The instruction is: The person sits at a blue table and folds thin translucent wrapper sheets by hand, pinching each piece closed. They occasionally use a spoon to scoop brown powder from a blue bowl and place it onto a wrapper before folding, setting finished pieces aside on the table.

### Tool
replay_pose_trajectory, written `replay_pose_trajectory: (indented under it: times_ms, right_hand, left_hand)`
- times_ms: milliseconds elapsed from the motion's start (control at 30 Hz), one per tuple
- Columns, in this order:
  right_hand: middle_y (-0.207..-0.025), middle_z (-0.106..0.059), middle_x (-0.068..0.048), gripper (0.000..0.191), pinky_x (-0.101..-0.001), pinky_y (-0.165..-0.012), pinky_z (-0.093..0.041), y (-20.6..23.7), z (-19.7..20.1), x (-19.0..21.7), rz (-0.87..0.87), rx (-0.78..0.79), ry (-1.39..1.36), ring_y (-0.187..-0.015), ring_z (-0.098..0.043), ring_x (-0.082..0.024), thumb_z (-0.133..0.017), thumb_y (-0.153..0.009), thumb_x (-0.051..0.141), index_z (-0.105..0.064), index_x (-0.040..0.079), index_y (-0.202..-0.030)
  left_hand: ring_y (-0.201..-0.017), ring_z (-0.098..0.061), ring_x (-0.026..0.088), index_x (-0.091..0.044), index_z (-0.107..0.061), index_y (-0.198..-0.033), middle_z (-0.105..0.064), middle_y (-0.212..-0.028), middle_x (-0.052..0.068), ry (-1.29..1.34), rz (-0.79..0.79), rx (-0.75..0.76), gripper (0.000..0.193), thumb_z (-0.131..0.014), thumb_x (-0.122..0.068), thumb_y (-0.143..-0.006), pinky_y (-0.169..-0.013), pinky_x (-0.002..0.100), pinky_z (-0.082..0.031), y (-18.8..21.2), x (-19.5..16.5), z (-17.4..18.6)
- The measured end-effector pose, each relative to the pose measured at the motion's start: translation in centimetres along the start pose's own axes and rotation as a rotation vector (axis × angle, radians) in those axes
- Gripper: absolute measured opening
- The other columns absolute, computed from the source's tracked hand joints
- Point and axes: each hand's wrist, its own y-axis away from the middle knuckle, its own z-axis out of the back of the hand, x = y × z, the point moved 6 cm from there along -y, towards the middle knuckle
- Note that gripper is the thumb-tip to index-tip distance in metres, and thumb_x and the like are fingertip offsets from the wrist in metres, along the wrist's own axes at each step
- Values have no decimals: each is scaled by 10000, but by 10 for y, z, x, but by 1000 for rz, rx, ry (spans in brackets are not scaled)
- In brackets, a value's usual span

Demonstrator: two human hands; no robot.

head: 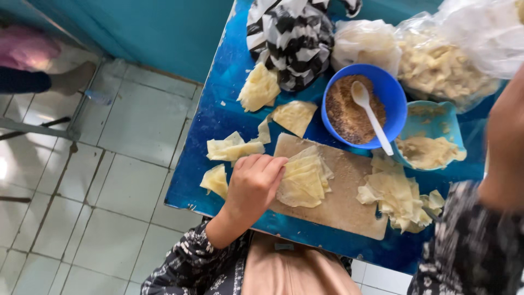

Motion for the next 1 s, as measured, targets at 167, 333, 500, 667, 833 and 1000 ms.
replay_pose_trajectory:
  times_ms: [167,333,500,667,833,1000]
  right_hand:
    - [-980,-683,-124,165,-422,-793,-537,31,100,190,263,361,-802,-896,-657,-314,-739,-796,38,-694,31,-955]
    - [-1014,-630,-122,324,-392,-846,-518,33,90,257,467,551,-687,-932,-639,-283,-650,-733,90,-665,-28,-1035]
    - [-960,-619,-115,271,-381,-792,-511,56,88,250,577,556,-549,-876,-630,-263,-645,-749,87,-662,-23,-995]
    - [-1005,-666,-143,313,-406,-844,-532,73,102,219,339,520,-513,-945,-665,-299,-655,-719,46,-671,-15,-1025]
    - [-1050,-737,-209,394,-408,-759,-572,77,117,190,-11,322,-641,-885,-715,-336,-626,-837,-57,-665,-34,-1229]
    - [-858,-704,-126,283,-334,-628,-542,48,63,150,-384,183,-651,-751,-725,-240,-662,-1056,74,-547,-30,-1293]
  left_hand:
    - [-871,-607,278,-129,-655,-930,-610,-868,48,-40,35,45,91,-727,-181,-910,-773,428,-454,-8,-1,-13]
    - [-870,-609,283,-132,-638,-893,-611,-862,41,-48,61,53,123,-740,-201,-885,-761,430,-450,-10,2,-27]
    - [-869,-614,275,-136,-638,-884,-621,-859,28,-61,93,37,133,-751,-203,-864,-752,425,-454,-13,8,-31]
    - [-902,-615,266,-125,-652,-930,-610,-885,37,-176,53,-27,119,-739,-167,-860,-787,412,-464,-11,2,-30]
    - [-921,-591,254,-94,-688,-1077,-607,-975,56,-223,-91,-165,211,-704,-130,-869,-792,399,-450,13,-37,-26]
    - [-872,-570,280,-95,-629,-946,-564,-898,77,-115,-56,63,187,-730,-229,-864,-753,411,-453,25,-54,-56]
